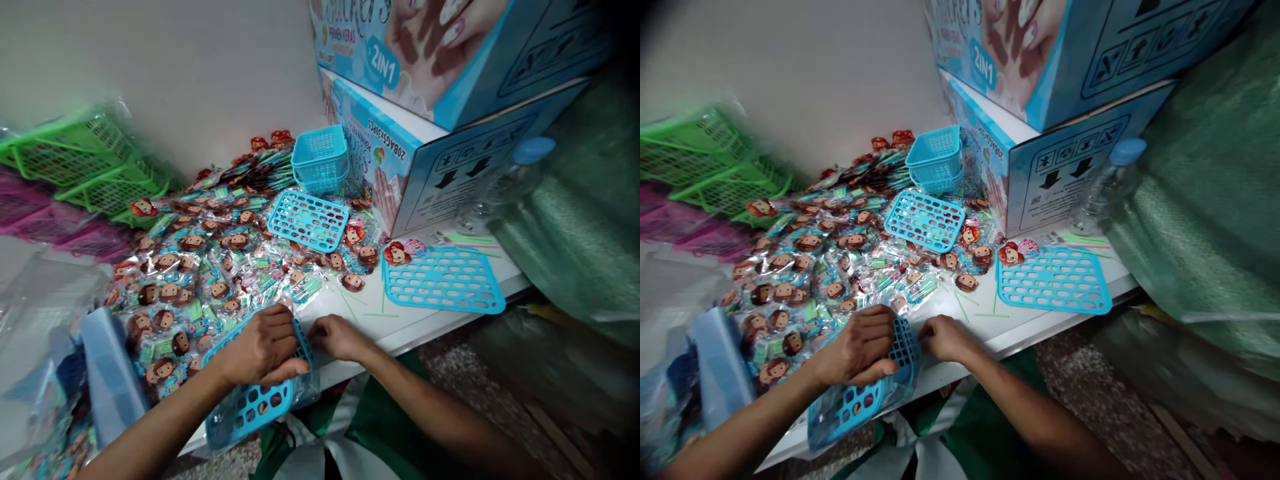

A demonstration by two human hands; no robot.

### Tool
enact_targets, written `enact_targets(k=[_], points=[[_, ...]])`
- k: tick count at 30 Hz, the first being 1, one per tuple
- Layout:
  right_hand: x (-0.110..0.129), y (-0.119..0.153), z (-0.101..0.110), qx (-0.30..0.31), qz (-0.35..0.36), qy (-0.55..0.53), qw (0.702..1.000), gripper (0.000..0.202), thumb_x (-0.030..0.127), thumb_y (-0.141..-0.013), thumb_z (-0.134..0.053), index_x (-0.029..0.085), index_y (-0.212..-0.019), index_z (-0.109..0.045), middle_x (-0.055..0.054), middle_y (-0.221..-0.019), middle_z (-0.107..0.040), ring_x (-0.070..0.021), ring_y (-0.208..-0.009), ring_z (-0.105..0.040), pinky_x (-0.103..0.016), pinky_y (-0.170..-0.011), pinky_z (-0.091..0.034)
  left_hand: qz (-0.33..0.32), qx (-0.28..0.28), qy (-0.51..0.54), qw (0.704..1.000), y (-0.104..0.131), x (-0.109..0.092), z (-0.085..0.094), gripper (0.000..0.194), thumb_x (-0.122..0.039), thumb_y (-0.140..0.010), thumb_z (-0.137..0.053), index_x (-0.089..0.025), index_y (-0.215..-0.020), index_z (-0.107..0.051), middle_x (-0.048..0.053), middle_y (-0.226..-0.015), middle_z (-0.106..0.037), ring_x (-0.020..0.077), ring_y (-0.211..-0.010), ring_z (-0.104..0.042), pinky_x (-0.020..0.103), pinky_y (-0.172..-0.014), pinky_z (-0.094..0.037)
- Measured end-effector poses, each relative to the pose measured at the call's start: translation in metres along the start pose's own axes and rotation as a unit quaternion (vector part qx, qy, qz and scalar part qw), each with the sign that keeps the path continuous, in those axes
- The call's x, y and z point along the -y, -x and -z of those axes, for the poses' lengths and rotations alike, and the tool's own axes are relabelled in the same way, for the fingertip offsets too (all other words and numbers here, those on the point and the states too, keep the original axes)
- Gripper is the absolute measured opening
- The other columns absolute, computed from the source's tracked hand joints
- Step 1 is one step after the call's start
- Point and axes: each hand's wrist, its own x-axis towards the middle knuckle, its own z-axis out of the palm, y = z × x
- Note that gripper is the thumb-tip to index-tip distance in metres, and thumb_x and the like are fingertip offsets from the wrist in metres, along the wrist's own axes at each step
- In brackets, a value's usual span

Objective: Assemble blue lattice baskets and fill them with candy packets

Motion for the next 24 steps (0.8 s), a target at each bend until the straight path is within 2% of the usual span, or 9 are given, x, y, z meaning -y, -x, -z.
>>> enact_targets(k=[5, 8, 10, 14, 18, 19, 21, 23, 24], points=[[-0.006, 0.007, 0.024, -0.084, -0.006, 0.013, 0.996, 0.021, 0.015, -0.073, -0.053, 0.015, -0.088, -0.067, -0.003, -0.069, -0.068, -0.0158, -0.064, -0.060, -0.023, -0.056, -0.038, 0.003, -0.014, -0.015, 1.000, -0.008, 0.003, 0.002, 0.043, -0.038, -0.094, -0.033, -0.020, -0.057, -0.044, 0.002, -0.052, -0.047, 0.0167, -0.058, -0.047, 0.037, -0.069, -0.043], [-0.002, 0.006, 0.026, -0.087, 0.008, 0.012, 0.996, 0.026, 0.025, -0.077, -0.056, 0.016, -0.101, -0.063, -0.002, -0.071, -0.068, -0.0145, -0.063, -0.059, -0.023, -0.056, -0.038, -0.002, -0.004, -0.019, 1.000, -0.011, 0.003, 0.000, 0.044, -0.038, -0.095, -0.032, -0.020, -0.056, -0.044, 0.002, -0.051, -0.047, 0.0163, -0.058, -0.048, 0.036, -0.070, -0.042], [0.001, 0.001, 0.022, -0.083, 0.023, 0.019, 0.996, 0.030, 0.025, -0.074, -0.061, 0.018, -0.103, -0.062, 0.000, -0.073, -0.068, -0.0138, -0.064, -0.059, -0.022, -0.057, -0.037, -0.006, 0.008, -0.021, 1.000, -0.013, 0.002, -0.002, 0.044, -0.038, -0.094, -0.033, -0.020, -0.057, -0.046, 0.002, -0.053, -0.049, 0.0166, -0.060, -0.049, 0.037, -0.071, -0.042], [0.001, -0.007, 0.023, -0.103, 0.024, 0.041, 0.994, 0.017, 0.012, -0.067, -0.058, 0.018, -0.081, -0.064, 0.002, -0.060, -0.062, -0.0132, -0.058, -0.055, -0.023, -0.054, -0.032, -0.005, 0.040, -0.037, 0.999, -0.018, 0.004, -0.012, 0.042, -0.039, -0.094, -0.036, -0.019, -0.060, -0.051, 0.004, -0.057, -0.054, 0.0174, -0.063, -0.052, 0.037, -0.071, -0.042], [-0.008, -0.003, 0.044, -0.127, 0.011, 0.017, 0.992, 0.010, 0.016, -0.074, -0.053, 0.018, -0.080, -0.061, 0.000, -0.064, -0.063, -0.0138, -0.061, -0.057, -0.023, -0.054, -0.037, 0.026, 0.089, -0.037, 0.995, -0.028, 0.012, -0.025, 0.041, -0.041, -0.094, -0.035, -0.018, -0.068, -0.056, 0.006, -0.063, -0.060, 0.0193, -0.067, -0.056, 0.038, -0.073, -0.042], [-0.010, 0.000, 0.048, -0.125, 0.007, 0.006, 0.992, 0.010, 0.020, -0.078, -0.051, 0.018, -0.081, -0.061, -0.001, -0.067, -0.064, -0.0138, -0.062, -0.058, -0.022, -0.054, -0.039, 0.033, 0.090, -0.027, 0.995, -0.030, 0.014, -0.025, 0.039, -0.041, -0.094, -0.034, -0.017, -0.075, -0.059, 0.008, -0.071, -0.064, 0.0204, -0.074, -0.059, 0.039, -0.078, -0.043], [-0.010, 0.006, 0.053, -0.104, 0.001, -0.011, 0.994, 0.017, 0.028, -0.084, -0.047, 0.017, -0.081, -0.060, -0.002, -0.071, -0.066, -0.0136, -0.060, -0.059, -0.022, -0.052, -0.041, 0.045, 0.065, -0.006, 0.997, -0.031, 0.015, -0.019, 0.038, -0.042, -0.094, -0.035, -0.015, -0.101, -0.060, 0.013, -0.100, -0.067, 0.0238, -0.097, -0.060, 0.043, -0.093, -0.040], [-0.007, 0.013, 0.054, -0.070, -0.014, -0.043, 0.996, 0.032, 0.041, -0.089, -0.042, 0.016, -0.085, -0.060, -0.005, -0.076, -0.068, -0.0140, -0.058, -0.061, -0.022, -0.047, -0.042, 0.083, -0.005, 0.000, 0.997, -0.023, 0.011, -0.003, 0.044, -0.043, -0.092, -0.040, -0.016, -0.125, -0.050, 0.015, -0.128, -0.056, 0.0260, -0.118, -0.051, 0.047, -0.104, -0.032], [-0.005, 0.017, 0.053, -0.054, -0.028, -0.074, 0.995, 0.040, 0.047, -0.090, -0.039, 0.015, -0.089, -0.061, -0.007, -0.079, -0.069, -0.0147, -0.060, -0.062, -0.022, -0.047, -0.043, 0.120, -0.057, -0.006, 0.991, -0.015, 0.008, 0.006, 0.046, -0.041, -0.091, -0.043, -0.017, -0.131, -0.045, 0.015, -0.134, -0.052, 0.0259, -0.123, -0.047, 0.047, -0.106, -0.031]])
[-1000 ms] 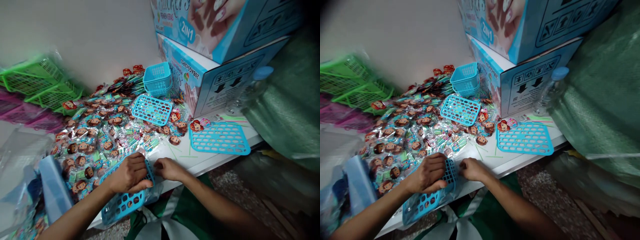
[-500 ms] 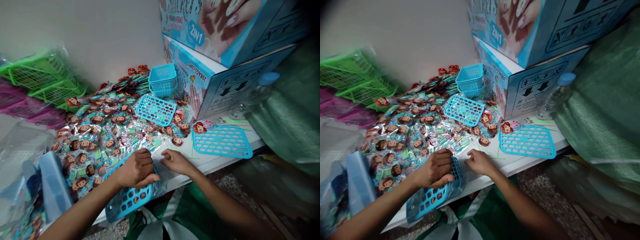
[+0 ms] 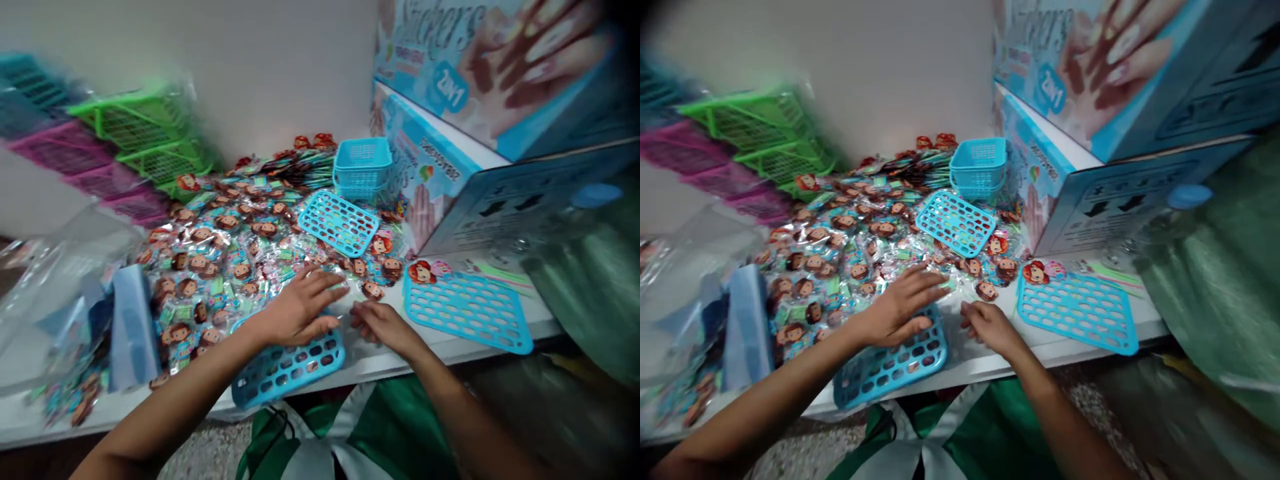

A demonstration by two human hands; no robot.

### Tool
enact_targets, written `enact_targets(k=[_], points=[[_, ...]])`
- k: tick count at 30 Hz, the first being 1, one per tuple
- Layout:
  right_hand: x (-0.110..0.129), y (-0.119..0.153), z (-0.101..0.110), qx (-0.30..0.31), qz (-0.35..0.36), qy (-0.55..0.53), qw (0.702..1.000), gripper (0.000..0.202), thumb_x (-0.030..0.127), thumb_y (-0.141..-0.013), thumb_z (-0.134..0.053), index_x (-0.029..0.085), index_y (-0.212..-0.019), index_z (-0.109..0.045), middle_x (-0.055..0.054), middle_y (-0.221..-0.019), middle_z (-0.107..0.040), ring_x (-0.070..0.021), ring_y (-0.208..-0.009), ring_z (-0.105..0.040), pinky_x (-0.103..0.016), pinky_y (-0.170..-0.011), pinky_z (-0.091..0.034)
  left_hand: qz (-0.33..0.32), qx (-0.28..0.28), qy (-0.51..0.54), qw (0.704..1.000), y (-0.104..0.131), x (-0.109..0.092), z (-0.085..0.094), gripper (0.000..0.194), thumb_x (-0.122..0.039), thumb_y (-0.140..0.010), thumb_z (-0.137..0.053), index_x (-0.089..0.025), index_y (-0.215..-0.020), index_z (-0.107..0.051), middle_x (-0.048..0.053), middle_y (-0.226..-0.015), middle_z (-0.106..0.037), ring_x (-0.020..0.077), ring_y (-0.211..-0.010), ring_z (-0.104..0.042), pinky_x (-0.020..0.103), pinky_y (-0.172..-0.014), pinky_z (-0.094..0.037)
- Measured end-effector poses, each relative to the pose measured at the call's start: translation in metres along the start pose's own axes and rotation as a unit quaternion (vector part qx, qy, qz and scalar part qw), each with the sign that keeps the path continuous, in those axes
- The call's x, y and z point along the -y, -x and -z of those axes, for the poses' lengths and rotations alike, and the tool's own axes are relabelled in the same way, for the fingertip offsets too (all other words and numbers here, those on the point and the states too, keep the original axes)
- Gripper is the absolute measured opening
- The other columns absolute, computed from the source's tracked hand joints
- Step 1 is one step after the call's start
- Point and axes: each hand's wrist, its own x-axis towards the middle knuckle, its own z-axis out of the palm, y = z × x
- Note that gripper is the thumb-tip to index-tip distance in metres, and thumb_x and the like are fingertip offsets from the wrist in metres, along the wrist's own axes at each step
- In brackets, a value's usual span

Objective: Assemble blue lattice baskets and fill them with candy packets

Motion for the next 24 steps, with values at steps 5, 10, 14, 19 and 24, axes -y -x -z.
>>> enact_targets(k=[5, 10, 14, 19, 24], points=[[0.020, 0.015, -0.013, 0.063, -0.037, -0.097, 0.993, 0.058, 0.065, -0.086, -0.041, 0.014, -0.106, -0.062, -0.011, -0.097, -0.069, -0.0192, -0.080, -0.066, -0.026, -0.061, -0.051, 0.329, -0.315, -0.011, 0.890, 0.083, -0.010, 0.033, 0.028, -0.032, -0.089, -0.051, -0.020, -0.113, -0.060, 0.007, -0.113, -0.065, 0.0199, -0.108, -0.057, 0.034, -0.094, -0.042], [0.031, 0.022, -0.033, 0.060, 0.002, -0.048, 0.997, 0.049, 0.058, -0.075, -0.065, 0.017, -0.103, -0.062, -0.007, -0.093, -0.071, -0.0231, -0.089, -0.065, -0.030, -0.075, -0.051, 0.609, -0.433, 0.205, 0.633, 0.185, -0.028, -0.007, 0.041, -0.054, -0.074, -0.063, -0.018, -0.093, -0.063, 0.003, -0.086, -0.066, 0.0184, -0.085, -0.061, 0.028, -0.077, -0.046], [0.023, 0.027, -0.041, -0.028, 0.006, -0.017, 0.999, 0.044, 0.055, -0.071, -0.069, 0.018, -0.093, -0.065, -0.007, -0.087, -0.071, -0.0241, -0.085, -0.065, -0.029, -0.071, -0.050, 0.642, -0.428, 0.287, 0.568, 0.211, -0.043, -0.041, 0.052, -0.063, -0.066, -0.066, -0.015, -0.087, -0.064, 0.007, -0.084, -0.068, 0.0211, -0.079, -0.063, 0.029, -0.066, -0.048], [0.025, 0.032, -0.040, -0.033, 0.017, -0.017, 0.999, 0.037, 0.053, -0.072, -0.069, 0.018, -0.081, -0.064, -0.002, -0.070, -0.066, -0.0170, -0.066, -0.060, -0.025, -0.058, -0.045, 0.600, -0.367, 0.479, 0.525, 0.197, -0.048, -0.050, 0.045, -0.054, -0.061, -0.075, -0.014, -0.077, -0.062, 0.003, -0.067, -0.066, 0.0152, -0.059, -0.062, 0.028, -0.061, -0.049], [0.028, 0.030, -0.039, -0.031, 0.040, -0.024, 0.998, 0.039, 0.054, -0.073, -0.067, 0.018, -0.065, -0.055, 0.005, -0.051, -0.052, -0.0105, -0.048, -0.047, -0.022, -0.049, -0.036, 0.586, -0.426, 0.515, 0.458, 0.186, -0.042, -0.052, 0.047, -0.044, -0.049, -0.084, -0.018, -0.077, -0.056, -0.003, -0.064, -0.064, 0.0113, -0.051, -0.058, 0.022, -0.050, -0.044]])
